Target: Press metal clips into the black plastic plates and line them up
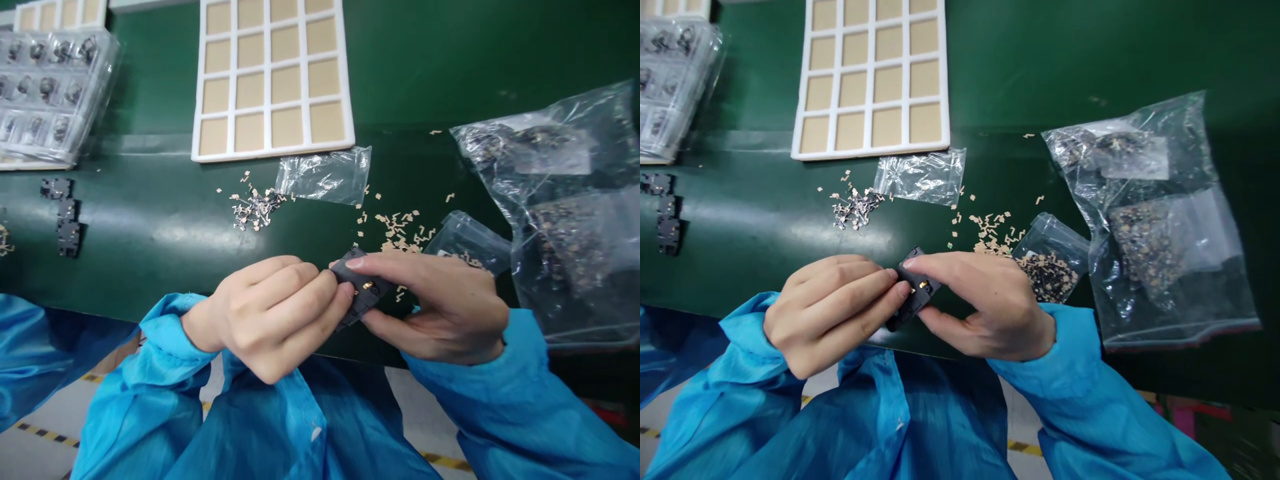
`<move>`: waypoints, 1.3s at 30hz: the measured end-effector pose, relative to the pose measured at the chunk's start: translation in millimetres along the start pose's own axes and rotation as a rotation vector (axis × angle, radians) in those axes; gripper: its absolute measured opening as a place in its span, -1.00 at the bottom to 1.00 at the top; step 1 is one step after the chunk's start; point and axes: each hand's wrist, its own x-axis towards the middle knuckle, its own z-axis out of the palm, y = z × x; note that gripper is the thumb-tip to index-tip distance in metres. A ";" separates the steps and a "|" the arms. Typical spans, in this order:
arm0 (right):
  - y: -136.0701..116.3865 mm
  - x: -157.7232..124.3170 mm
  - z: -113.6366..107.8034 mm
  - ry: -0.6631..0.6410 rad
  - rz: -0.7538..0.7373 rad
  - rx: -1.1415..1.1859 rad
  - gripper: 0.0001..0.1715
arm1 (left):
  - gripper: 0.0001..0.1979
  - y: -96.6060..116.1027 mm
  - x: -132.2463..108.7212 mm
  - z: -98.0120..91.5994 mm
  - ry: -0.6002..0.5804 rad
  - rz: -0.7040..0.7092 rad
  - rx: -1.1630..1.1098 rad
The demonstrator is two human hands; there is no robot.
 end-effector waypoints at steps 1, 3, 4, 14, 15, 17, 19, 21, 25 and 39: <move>0.3 -0.1 -0.2 -0.004 -0.014 -0.009 -0.67 | -0.80 1.2 -0.7 0.3 -0.008 -0.009 0.003; 0.8 -0.4 -0.8 -0.024 -0.025 -0.023 -0.68 | -0.81 3.4 -2.2 2.4 0.013 -0.024 0.008; 1.0 -0.5 -1.0 -0.035 -0.024 -0.028 -0.68 | -0.82 4.3 -2.9 4.1 0.040 -0.028 0.009; 0.0 -0.1 -0.6 -0.044 -0.052 -0.035 -0.74 | -0.87 8.2 -3.9 11.8 0.116 -0.029 0.045; -0.3 0.3 -1.0 -0.057 -0.039 -0.034 -0.73 | -0.87 8.5 -3.5 11.0 0.109 -0.036 0.047; -0.6 0.9 -1.8 -0.076 -0.030 -0.030 -0.73 | -0.87 9.3 -2.9 10.0 0.100 -0.038 0.055; -0.6 1.1 -2.3 -0.068 -0.040 -0.029 -0.72 | -0.87 10.0 -2.8 9.8 0.095 -0.037 0.067; -0.4 0.8 -2.5 -0.063 -0.058 -0.025 -0.71 | -0.87 10.6 -3.2 10.3 0.095 -0.031 0.080; -0.4 -0.2 -1.9 -0.100 -0.029 -0.029 -0.70 | -0.86 8.8 -4.9 10.8 0.087 -0.016 0.090; -4.6 -1.3 2.6 -0.015 0.145 -0.002 -0.55 | -0.83 -8.8 -3.8 21.3 0.049 0.116 0.154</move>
